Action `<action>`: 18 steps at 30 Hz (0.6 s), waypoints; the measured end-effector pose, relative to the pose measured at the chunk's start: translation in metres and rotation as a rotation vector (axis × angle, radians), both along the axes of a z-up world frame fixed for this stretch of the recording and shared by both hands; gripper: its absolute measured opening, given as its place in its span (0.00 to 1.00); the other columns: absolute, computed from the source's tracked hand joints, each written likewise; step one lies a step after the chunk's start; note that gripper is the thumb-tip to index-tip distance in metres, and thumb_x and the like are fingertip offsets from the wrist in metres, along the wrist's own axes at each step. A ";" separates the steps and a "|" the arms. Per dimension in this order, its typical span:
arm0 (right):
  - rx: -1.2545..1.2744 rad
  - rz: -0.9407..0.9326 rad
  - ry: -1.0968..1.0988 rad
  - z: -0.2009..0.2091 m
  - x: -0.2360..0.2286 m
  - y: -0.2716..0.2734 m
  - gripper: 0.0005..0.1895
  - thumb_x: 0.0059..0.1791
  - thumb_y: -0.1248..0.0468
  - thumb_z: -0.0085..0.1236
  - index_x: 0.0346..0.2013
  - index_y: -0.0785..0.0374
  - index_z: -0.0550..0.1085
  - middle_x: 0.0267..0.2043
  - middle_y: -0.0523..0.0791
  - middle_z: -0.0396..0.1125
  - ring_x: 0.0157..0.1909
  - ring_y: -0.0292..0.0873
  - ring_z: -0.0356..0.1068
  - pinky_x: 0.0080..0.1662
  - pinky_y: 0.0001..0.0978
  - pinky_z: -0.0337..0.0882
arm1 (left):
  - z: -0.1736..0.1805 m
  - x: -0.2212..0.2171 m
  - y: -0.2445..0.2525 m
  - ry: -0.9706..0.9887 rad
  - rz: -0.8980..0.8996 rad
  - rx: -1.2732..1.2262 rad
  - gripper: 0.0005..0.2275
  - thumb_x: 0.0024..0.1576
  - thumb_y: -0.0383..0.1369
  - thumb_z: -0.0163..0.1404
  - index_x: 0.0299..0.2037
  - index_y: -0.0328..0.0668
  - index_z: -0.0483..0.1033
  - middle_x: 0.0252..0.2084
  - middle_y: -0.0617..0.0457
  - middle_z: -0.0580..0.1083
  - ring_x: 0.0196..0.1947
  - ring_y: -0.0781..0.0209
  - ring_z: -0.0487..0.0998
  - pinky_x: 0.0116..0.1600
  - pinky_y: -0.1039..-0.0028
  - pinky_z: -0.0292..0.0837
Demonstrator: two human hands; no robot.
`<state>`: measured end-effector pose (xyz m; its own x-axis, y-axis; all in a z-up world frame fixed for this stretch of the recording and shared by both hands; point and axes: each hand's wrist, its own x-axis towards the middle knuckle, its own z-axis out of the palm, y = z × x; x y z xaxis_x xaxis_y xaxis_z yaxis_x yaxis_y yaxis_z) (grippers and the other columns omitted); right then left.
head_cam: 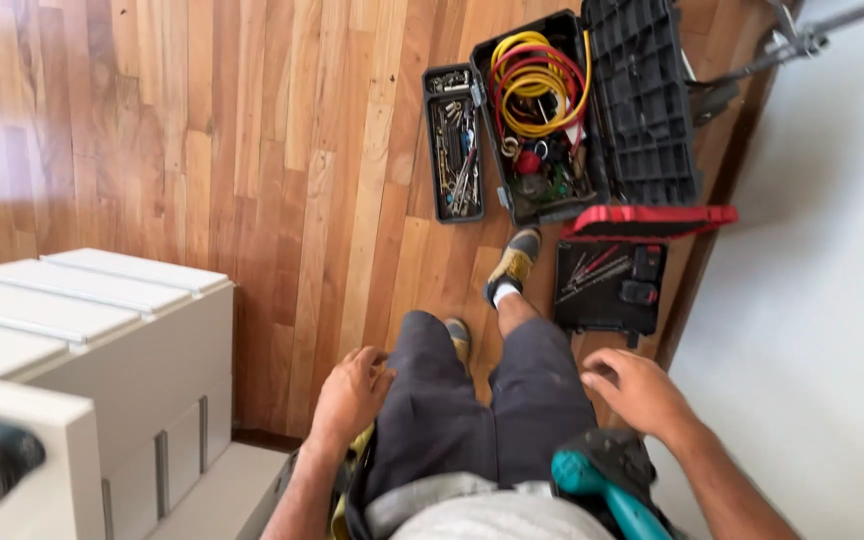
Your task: A person retrieves a tool from a toolbox and uses a screwdriver to work on the internal components of an indoor air conditioning unit.
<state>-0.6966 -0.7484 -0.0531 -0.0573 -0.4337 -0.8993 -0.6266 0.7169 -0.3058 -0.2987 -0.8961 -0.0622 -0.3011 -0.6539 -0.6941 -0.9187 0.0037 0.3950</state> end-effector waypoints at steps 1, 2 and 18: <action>-0.027 -0.049 -0.001 -0.034 -0.004 -0.011 0.16 0.52 0.50 0.54 0.50 0.48 0.80 0.53 0.35 0.77 0.53 0.39 0.77 0.54 0.35 0.73 | -0.018 -0.004 -0.011 0.040 -0.017 -0.035 0.12 0.58 0.38 0.53 0.48 0.44 0.76 0.43 0.47 0.77 0.40 0.48 0.81 0.45 0.57 0.74; -0.058 -0.102 0.007 -0.067 -0.007 -0.025 0.14 0.50 0.51 0.58 0.47 0.48 0.82 0.49 0.36 0.80 0.50 0.38 0.78 0.53 0.34 0.73 | -0.039 -0.009 -0.025 0.089 -0.036 -0.074 0.13 0.56 0.38 0.55 0.49 0.44 0.77 0.42 0.47 0.77 0.38 0.50 0.82 0.47 0.57 0.75; 0.520 -0.280 -0.010 -0.316 0.122 -0.068 0.44 0.47 0.31 0.56 0.74 0.38 0.58 0.80 0.32 0.46 0.80 0.38 0.48 0.76 0.38 0.53 | -0.333 -0.247 -0.262 0.038 -0.363 0.334 0.12 0.59 0.30 0.35 0.50 0.39 0.65 0.54 0.40 0.67 0.52 0.31 0.68 0.48 0.43 0.67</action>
<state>-0.5751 -0.8165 -0.3690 -0.0968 0.0948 -0.9908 -0.3910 0.9118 0.1254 -0.5452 -1.1577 -0.3948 -0.4972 -0.2462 -0.8320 -0.8666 0.1882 0.4622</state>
